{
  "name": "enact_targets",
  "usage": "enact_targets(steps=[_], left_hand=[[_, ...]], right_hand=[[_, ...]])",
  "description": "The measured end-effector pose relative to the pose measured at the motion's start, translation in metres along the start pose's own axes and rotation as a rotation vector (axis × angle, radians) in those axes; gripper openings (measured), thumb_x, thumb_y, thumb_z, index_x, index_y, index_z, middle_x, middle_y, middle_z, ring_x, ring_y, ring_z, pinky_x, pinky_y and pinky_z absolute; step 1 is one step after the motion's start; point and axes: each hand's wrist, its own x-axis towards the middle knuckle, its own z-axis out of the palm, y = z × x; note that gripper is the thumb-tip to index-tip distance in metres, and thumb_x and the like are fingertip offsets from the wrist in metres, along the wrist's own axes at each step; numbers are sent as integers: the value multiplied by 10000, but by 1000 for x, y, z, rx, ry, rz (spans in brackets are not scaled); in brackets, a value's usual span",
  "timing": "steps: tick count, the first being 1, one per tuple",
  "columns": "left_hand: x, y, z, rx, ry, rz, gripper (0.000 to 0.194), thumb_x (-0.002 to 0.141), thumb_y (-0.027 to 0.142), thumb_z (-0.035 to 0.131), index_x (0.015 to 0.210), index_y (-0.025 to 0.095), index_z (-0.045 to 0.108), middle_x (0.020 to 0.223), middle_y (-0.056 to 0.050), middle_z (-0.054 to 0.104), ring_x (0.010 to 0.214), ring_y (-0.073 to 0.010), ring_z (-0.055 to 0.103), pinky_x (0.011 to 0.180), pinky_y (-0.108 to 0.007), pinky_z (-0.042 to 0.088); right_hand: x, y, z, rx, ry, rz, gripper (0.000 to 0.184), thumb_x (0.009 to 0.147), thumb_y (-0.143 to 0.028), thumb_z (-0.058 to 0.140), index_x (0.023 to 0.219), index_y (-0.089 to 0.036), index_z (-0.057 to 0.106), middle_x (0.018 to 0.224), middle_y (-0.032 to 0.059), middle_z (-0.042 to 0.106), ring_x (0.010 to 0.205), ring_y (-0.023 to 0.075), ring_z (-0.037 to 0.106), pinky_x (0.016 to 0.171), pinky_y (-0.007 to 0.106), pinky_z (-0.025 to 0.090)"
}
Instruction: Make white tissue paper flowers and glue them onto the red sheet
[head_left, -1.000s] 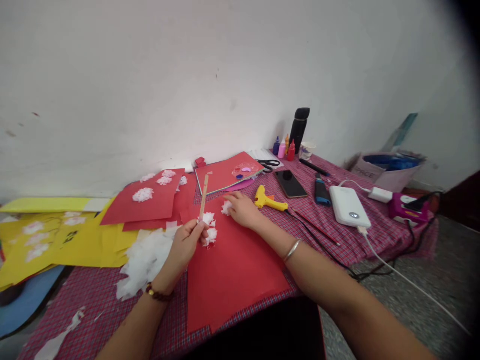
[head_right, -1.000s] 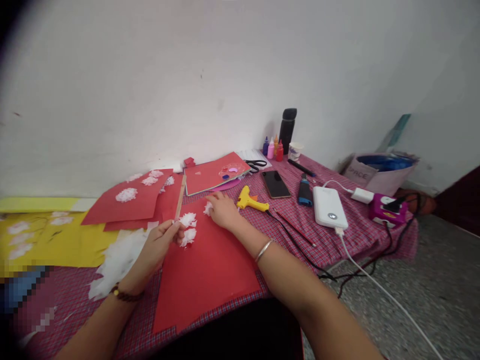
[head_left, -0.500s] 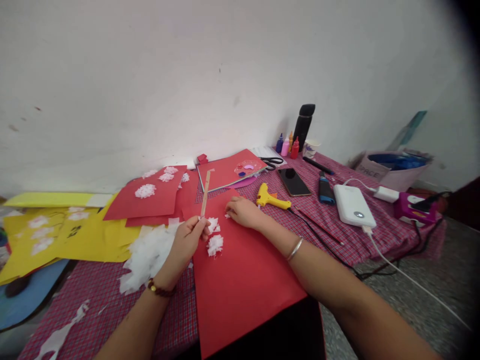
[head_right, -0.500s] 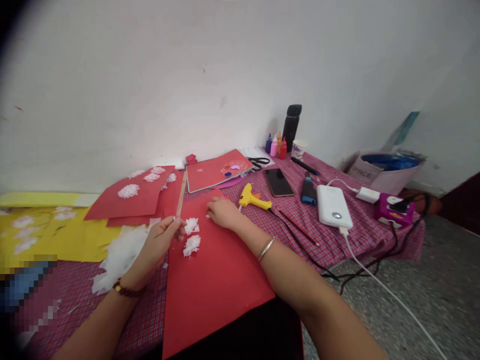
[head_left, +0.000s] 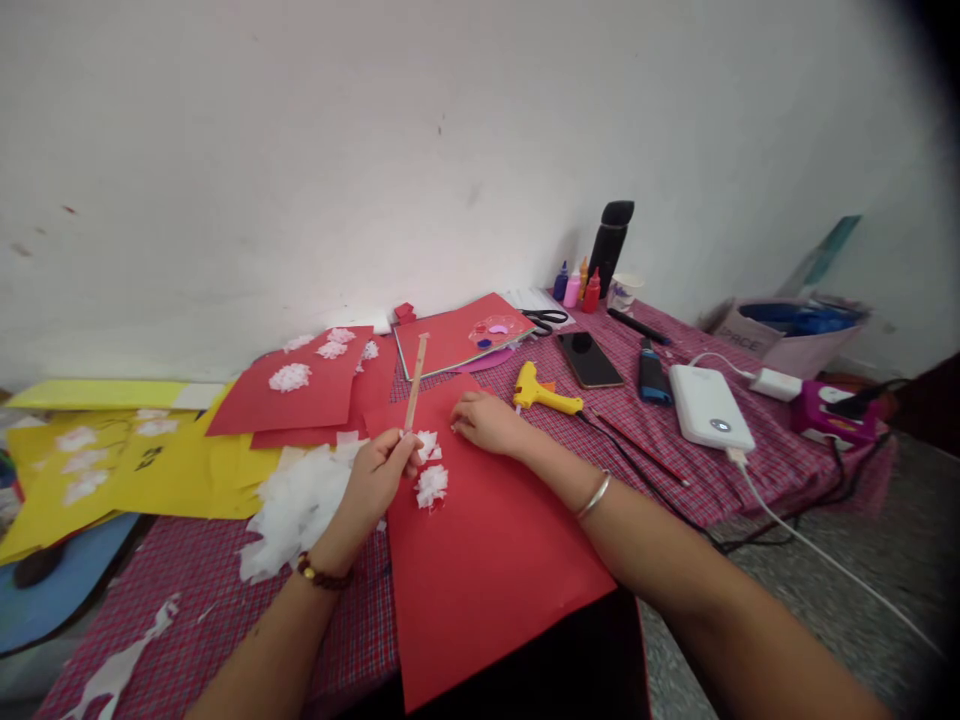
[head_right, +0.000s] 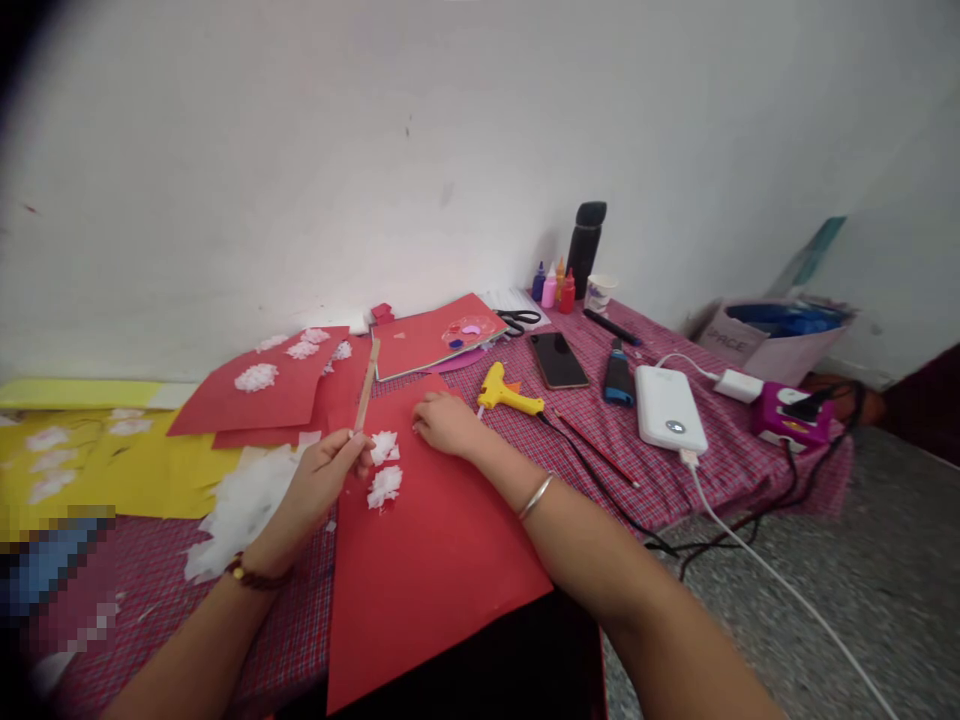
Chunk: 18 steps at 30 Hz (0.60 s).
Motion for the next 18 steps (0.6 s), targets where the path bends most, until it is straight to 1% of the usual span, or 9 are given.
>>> enact_targets(steps=[9, 14, 18], left_hand=[[-2, 6, 4, 103, -34, 8, 300, 852, 390, 448, 682, 165, 549, 592, 15, 561, 552, -119, 539, 536, -224, 403], [-3, 8, 4, 147, -41, 19, 325, 851, 402, 446, 634, 171, 515, 576, 23, 545, 554, -122, 538, 547, -226, 402], [-2, 4, 4, 188, -51, 40, 344, 855, 431, 438, 637, 176, 512, 574, 24, 543, 557, -131, 528, 547, -236, 385]], right_hand=[[2, 1, 1, 11, -12, 39, 182, 839, -206, 522, 942, -163, 666, 958, 84, 630, 955, 183, 556, 845, 275, 369], [2, 3, 2, 22, 8, 21, 183, 834, -186, 518, 940, -161, 664, 946, 83, 634, 945, 181, 559, 841, 273, 372], [2, 4, 4, 48, 16, 8, 176, 834, -198, 528, 938, -161, 666, 936, 79, 639, 914, 177, 566, 833, 276, 374]])
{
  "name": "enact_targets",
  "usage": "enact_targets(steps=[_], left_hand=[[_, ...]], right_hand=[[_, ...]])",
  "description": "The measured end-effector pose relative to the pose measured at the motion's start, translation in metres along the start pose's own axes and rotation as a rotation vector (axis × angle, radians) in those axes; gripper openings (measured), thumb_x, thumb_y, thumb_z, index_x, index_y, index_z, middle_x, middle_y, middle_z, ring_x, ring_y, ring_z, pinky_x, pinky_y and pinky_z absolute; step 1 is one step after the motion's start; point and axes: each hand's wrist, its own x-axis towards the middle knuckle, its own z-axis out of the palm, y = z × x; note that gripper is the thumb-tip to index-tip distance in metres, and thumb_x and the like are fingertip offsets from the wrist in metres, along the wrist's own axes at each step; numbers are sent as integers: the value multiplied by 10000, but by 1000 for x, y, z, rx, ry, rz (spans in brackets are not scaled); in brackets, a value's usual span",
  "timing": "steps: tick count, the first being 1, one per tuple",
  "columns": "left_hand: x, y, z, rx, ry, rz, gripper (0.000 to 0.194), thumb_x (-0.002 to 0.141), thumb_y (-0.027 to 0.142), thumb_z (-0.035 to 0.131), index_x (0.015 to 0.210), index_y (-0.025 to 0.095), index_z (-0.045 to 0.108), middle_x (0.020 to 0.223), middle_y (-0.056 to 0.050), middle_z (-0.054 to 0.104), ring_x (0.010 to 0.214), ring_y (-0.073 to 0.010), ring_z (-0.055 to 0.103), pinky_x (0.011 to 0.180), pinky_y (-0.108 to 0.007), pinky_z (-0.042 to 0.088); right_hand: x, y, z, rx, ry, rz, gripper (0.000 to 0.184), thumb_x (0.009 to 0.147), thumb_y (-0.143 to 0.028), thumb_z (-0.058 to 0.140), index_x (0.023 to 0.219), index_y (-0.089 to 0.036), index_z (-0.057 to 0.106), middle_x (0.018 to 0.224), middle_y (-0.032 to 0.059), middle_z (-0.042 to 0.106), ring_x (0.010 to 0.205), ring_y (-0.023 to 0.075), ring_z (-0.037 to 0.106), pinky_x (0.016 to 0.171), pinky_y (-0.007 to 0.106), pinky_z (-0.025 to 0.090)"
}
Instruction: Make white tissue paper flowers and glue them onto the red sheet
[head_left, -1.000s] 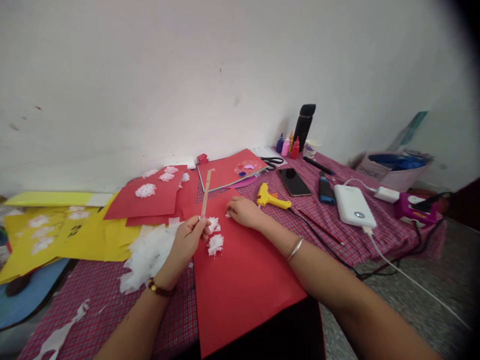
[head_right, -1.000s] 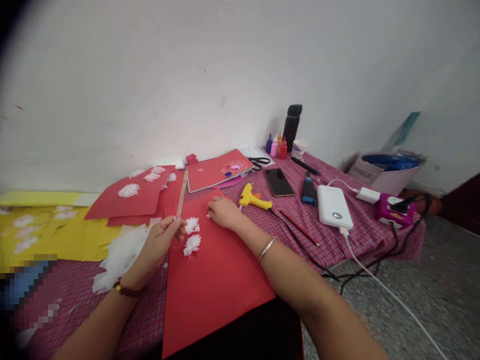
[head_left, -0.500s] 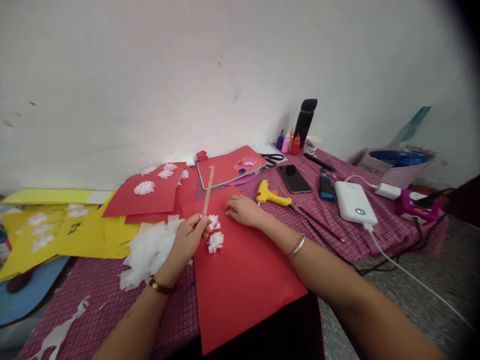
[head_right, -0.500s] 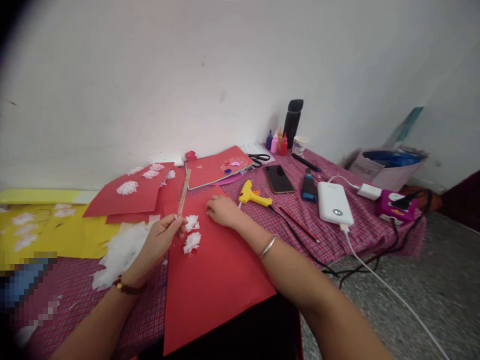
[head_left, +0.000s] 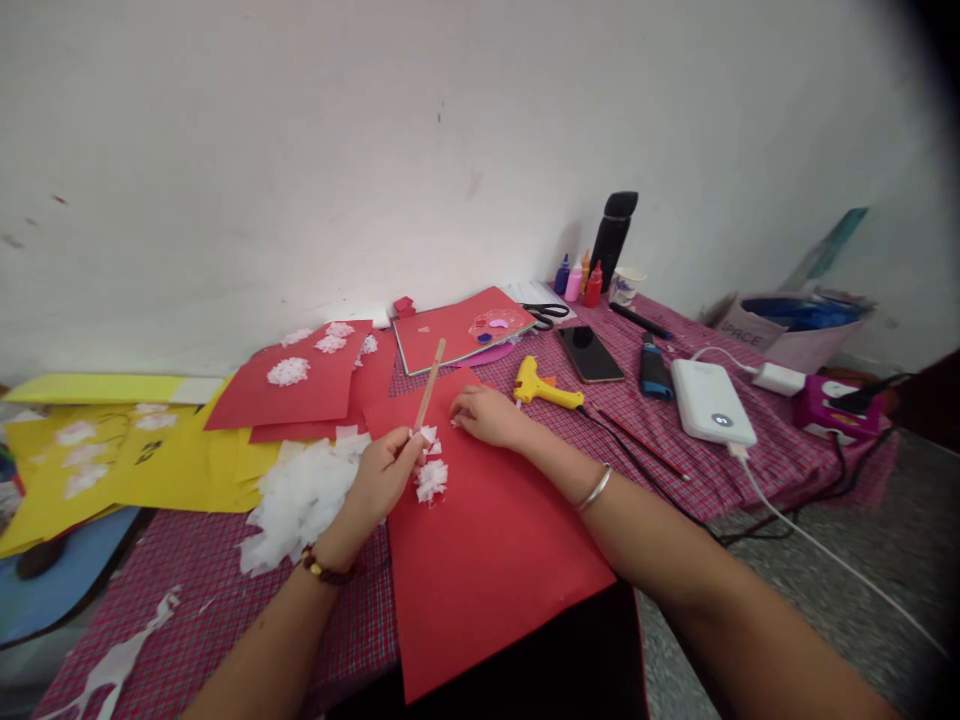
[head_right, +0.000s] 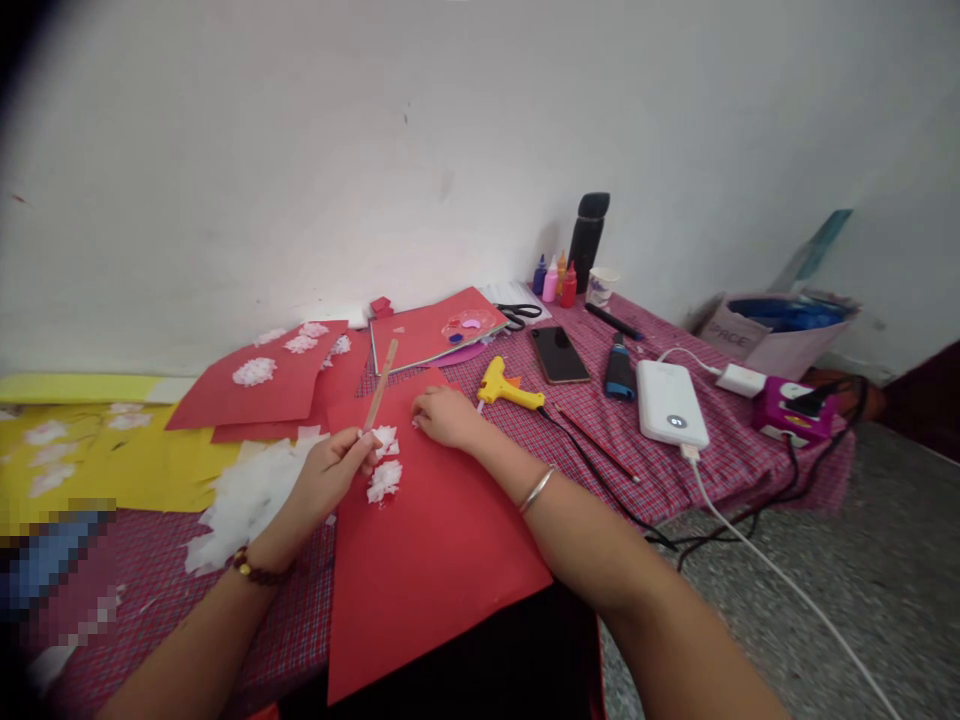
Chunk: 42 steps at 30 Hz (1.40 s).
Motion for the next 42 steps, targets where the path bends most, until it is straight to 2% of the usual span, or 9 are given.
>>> enact_targets(steps=[7, 13, 18, 36, 42], left_hand=[[-2, -4, 1, 86, -19, 47, 356, 859, 441, 430, 643, 175, 527, 569, 23, 533, 541, -127, 480, 516, -240, 313], [-3, -3, 2, 184, -83, 125, 367, 892, 415, 377, 624, 179, 462, 562, 34, 470, 545, -120, 448, 523, -239, 294], [-3, -4, 3, 197, -98, 125, 361, 893, 414, 367, 624, 185, 440, 554, 36, 448, 536, -122, 437, 511, -237, 288], [-2, -4, 4, 223, -123, 165, 334, 886, 386, 356, 617, 191, 389, 561, 37, 407, 543, -119, 404, 503, -235, 273], [-4, -3, 6, 215, -161, 138, 308, 876, 368, 358, 622, 194, 384, 555, 36, 411, 526, -118, 406, 489, -237, 272]], right_hand=[[-2, -2, -1, 51, 4, -17, 176, 843, -197, 520, 936, -157, 665, 933, 81, 643, 920, 171, 561, 828, 265, 373], [-4, -3, -1, 62, 17, -79, 171, 828, -170, 513, 898, -139, 666, 940, 85, 648, 900, 174, 563, 813, 267, 386], [-6, -4, -2, 70, 2, -78, 176, 845, -182, 494, 888, -129, 656, 911, 87, 639, 850, 163, 569, 795, 261, 399], [-8, -5, -2, 63, -23, -100, 186, 848, -163, 480, 905, -132, 654, 930, 87, 628, 884, 166, 564, 817, 270, 398], [-8, -6, -1, 66, -25, -108, 191, 856, -155, 479, 928, -140, 655, 933, 82, 630, 891, 163, 564, 823, 270, 390]])
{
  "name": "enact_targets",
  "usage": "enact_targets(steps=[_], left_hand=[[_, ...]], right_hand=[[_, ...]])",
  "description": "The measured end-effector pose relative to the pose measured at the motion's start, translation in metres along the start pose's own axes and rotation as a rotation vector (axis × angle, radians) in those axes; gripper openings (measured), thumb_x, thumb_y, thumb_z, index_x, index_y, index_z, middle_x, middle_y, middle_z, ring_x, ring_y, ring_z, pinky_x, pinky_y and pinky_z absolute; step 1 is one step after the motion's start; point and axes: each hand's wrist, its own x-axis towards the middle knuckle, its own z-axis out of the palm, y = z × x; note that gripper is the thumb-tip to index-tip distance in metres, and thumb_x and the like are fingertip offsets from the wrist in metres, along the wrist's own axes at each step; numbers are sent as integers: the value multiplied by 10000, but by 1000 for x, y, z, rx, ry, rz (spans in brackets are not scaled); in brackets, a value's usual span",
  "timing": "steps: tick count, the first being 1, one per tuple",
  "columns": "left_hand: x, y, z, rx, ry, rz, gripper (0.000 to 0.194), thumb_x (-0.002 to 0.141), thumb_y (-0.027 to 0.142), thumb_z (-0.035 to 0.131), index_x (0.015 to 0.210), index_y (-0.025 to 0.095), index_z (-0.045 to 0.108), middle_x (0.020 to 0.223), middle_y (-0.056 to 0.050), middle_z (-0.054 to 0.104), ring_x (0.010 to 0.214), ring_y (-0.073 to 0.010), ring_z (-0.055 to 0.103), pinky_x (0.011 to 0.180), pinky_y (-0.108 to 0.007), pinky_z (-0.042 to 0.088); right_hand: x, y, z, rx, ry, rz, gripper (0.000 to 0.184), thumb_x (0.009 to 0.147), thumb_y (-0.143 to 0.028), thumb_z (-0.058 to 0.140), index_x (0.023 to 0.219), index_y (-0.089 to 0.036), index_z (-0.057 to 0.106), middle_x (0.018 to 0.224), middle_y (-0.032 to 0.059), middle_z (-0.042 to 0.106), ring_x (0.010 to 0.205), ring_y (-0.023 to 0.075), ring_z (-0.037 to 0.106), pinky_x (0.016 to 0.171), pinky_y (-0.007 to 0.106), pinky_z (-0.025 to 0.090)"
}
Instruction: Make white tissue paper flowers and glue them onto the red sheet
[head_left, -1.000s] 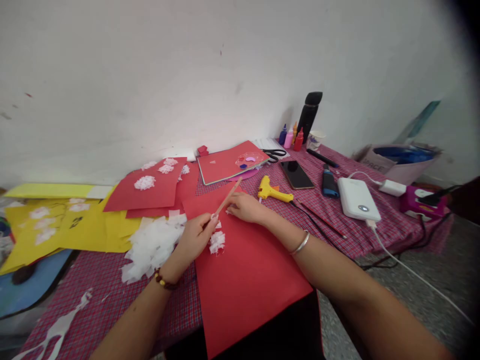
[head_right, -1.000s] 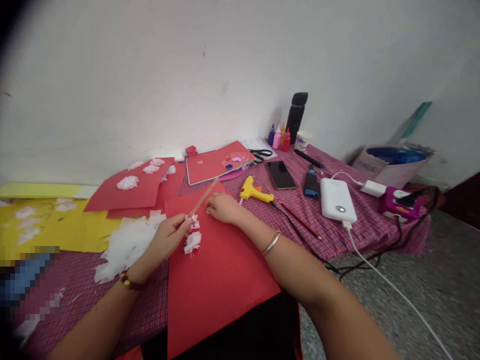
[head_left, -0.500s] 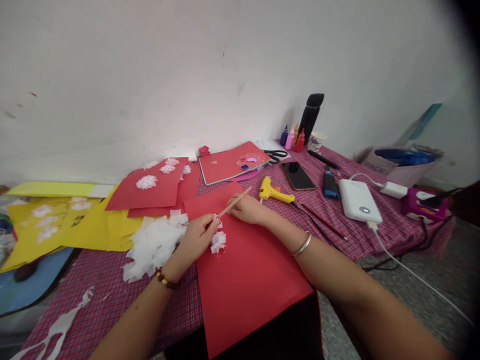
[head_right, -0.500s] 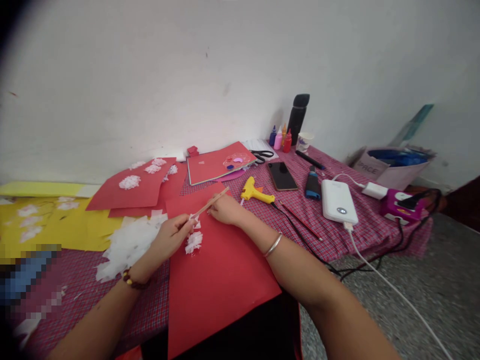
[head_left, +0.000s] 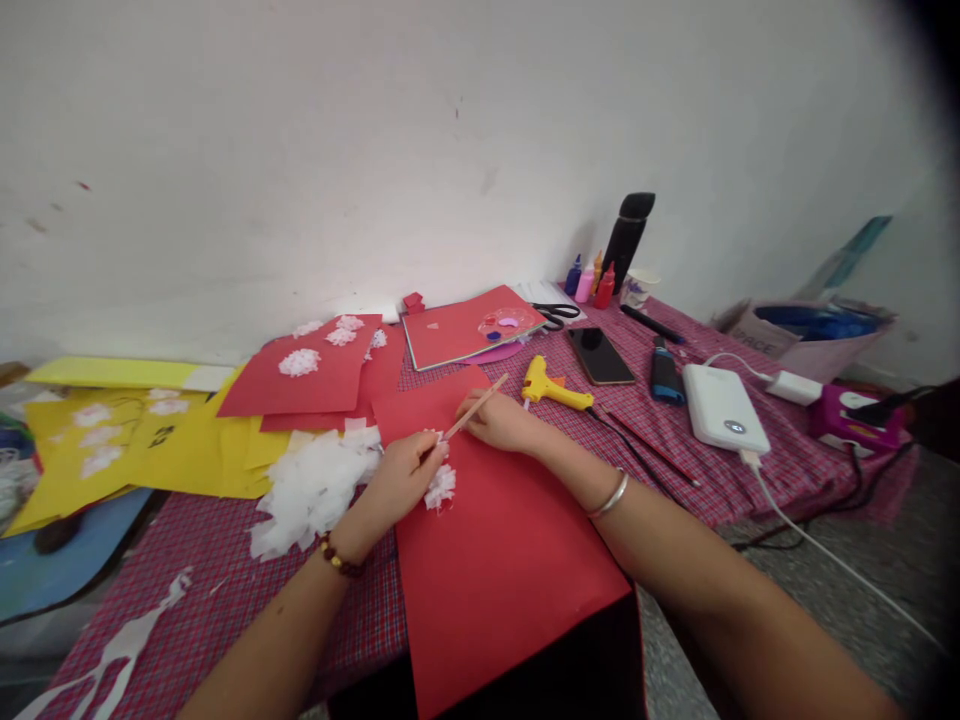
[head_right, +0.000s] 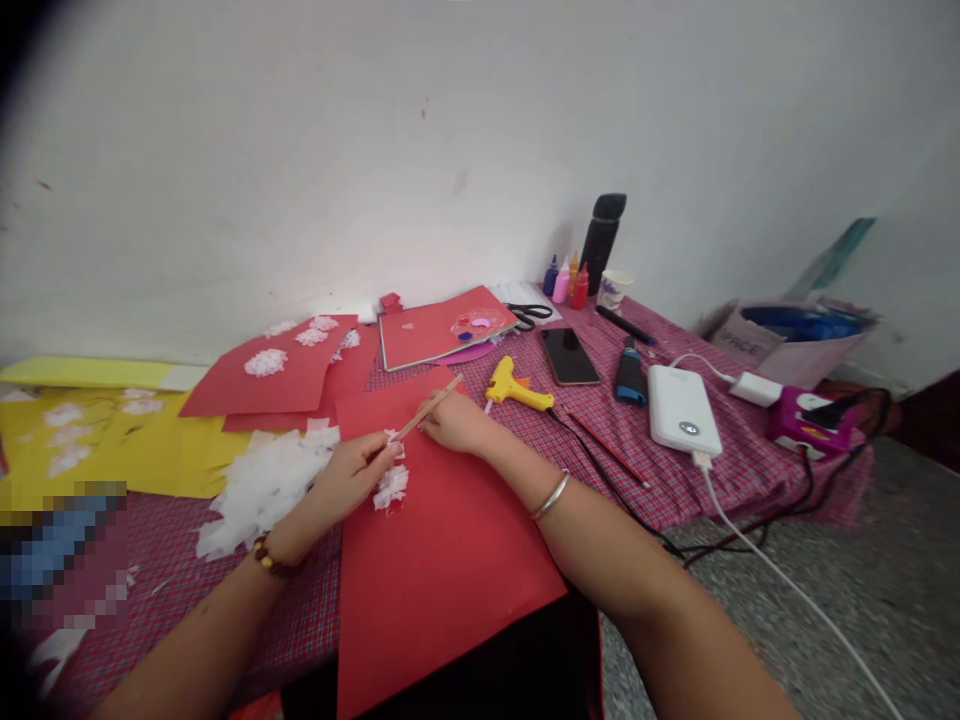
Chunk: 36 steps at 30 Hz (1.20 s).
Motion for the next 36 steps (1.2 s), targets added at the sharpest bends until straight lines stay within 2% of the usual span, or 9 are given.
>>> enact_targets(steps=[5, 12, 36], left_hand=[[0, 0, 1, 9, -5, 5, 296, 860, 342, 387, 604, 194, 388, 541, 36, 420, 516, -117, 404, 486, -240, 260], [-1, -3, 2, 93, -26, 38, 307, 877, 343, 383, 608, 197, 365, 560, 39, 418, 538, -125, 415, 516, -247, 257], [1, -5, 2, 240, -134, 122, 260, 892, 297, 381, 655, 189, 372, 640, 21, 456, 614, -136, 444, 570, -258, 271]], right_hand=[[0, -1, -1, 5, -1, -3, 195, 863, -155, 470, 913, -138, 657, 918, 84, 633, 888, 169, 560, 820, 273, 390], [-1, -5, -5, 6, -27, 66, 198, 869, -169, 478, 924, -143, 667, 938, 91, 626, 875, 174, 557, 822, 286, 386], [-2, -2, -2, -24, -35, 6, 207, 880, -201, 475, 945, -135, 660, 940, 105, 615, 932, 186, 544, 848, 297, 379]])
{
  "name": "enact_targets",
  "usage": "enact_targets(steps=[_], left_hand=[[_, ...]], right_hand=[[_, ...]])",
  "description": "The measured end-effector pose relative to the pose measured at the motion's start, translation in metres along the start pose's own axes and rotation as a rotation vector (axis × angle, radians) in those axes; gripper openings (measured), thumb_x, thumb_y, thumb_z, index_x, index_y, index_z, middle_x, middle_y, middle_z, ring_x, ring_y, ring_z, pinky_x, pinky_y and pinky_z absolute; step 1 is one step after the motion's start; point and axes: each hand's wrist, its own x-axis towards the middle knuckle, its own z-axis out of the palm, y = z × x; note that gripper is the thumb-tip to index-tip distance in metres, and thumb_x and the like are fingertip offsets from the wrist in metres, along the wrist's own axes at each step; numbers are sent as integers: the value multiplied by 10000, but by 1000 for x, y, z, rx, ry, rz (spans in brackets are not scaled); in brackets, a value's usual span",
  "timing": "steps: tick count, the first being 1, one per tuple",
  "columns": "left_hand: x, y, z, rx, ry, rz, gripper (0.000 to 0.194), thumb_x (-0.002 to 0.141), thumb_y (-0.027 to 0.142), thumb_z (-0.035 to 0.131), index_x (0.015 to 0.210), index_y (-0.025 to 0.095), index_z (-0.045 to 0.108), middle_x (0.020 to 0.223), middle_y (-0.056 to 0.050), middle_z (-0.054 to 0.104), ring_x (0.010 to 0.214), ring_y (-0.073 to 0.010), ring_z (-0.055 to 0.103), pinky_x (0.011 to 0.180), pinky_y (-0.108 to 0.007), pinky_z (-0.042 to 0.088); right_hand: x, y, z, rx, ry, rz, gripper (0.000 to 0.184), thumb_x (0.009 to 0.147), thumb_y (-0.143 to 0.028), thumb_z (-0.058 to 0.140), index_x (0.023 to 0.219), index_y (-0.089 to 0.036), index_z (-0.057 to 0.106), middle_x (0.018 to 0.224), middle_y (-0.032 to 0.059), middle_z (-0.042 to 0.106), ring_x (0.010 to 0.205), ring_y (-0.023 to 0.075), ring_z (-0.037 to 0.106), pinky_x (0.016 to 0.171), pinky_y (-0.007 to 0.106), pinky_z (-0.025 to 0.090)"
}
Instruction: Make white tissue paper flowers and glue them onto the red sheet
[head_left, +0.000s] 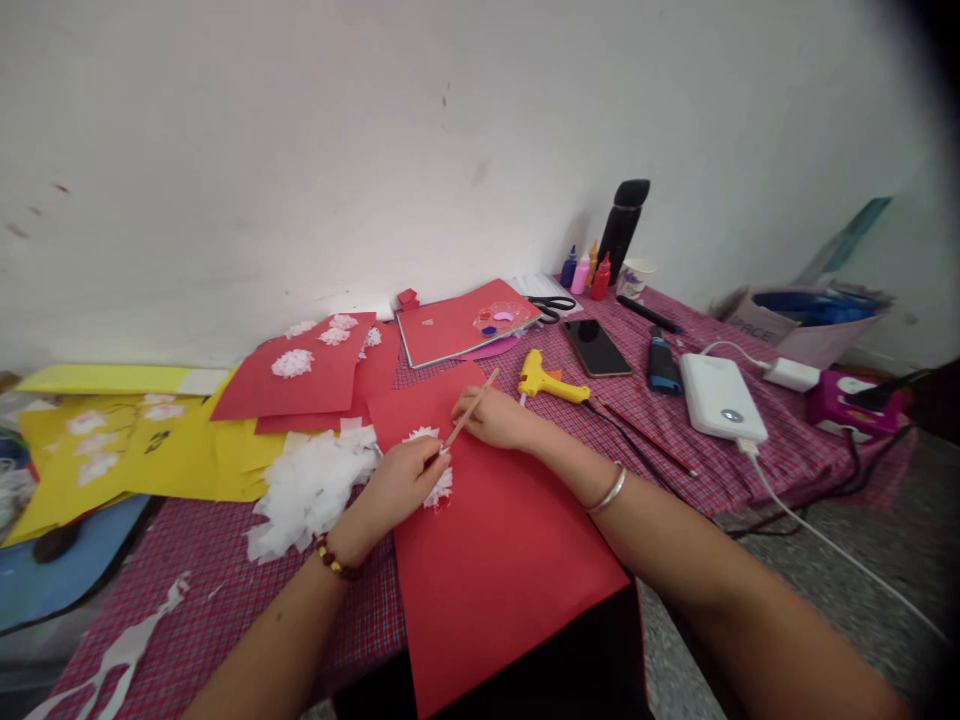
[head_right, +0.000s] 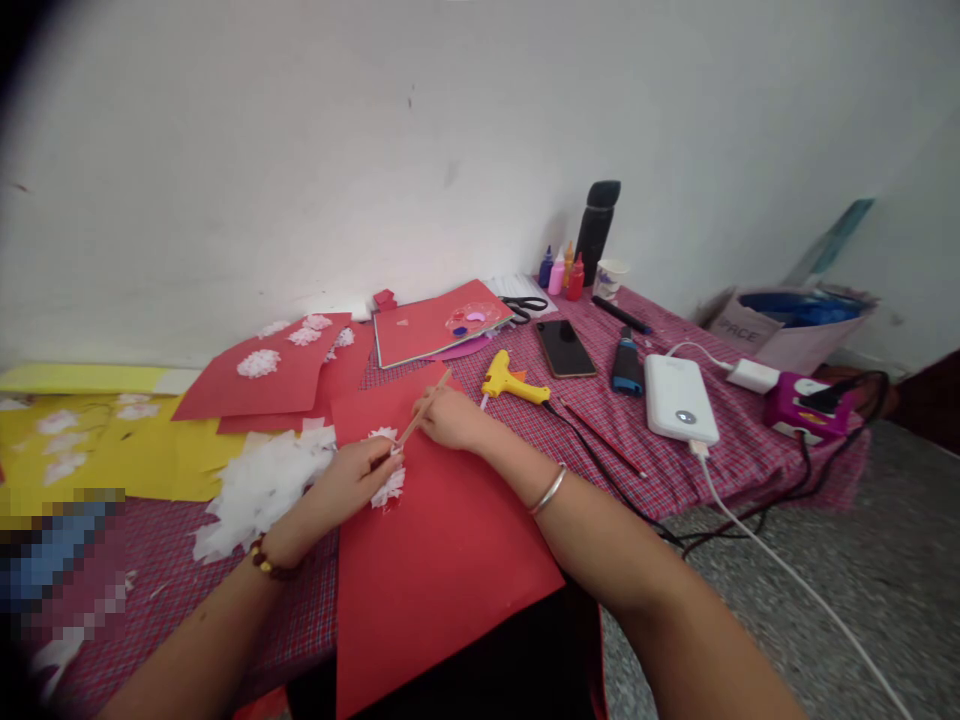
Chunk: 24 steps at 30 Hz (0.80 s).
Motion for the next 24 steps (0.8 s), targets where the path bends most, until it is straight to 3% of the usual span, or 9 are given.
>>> enact_targets(steps=[24], left_hand=[[-1, 0, 0, 24, -41, 21, 243, 887, 286, 385, 666, 187, 404, 675, 8, 482, 632, -136, 460, 587, -260, 303]], right_hand=[[-3, -9, -6, -19, -48, 16, 219, 867, -176, 467, 973, -129, 654, 962, 110, 609, 938, 193, 535, 849, 304, 367]])
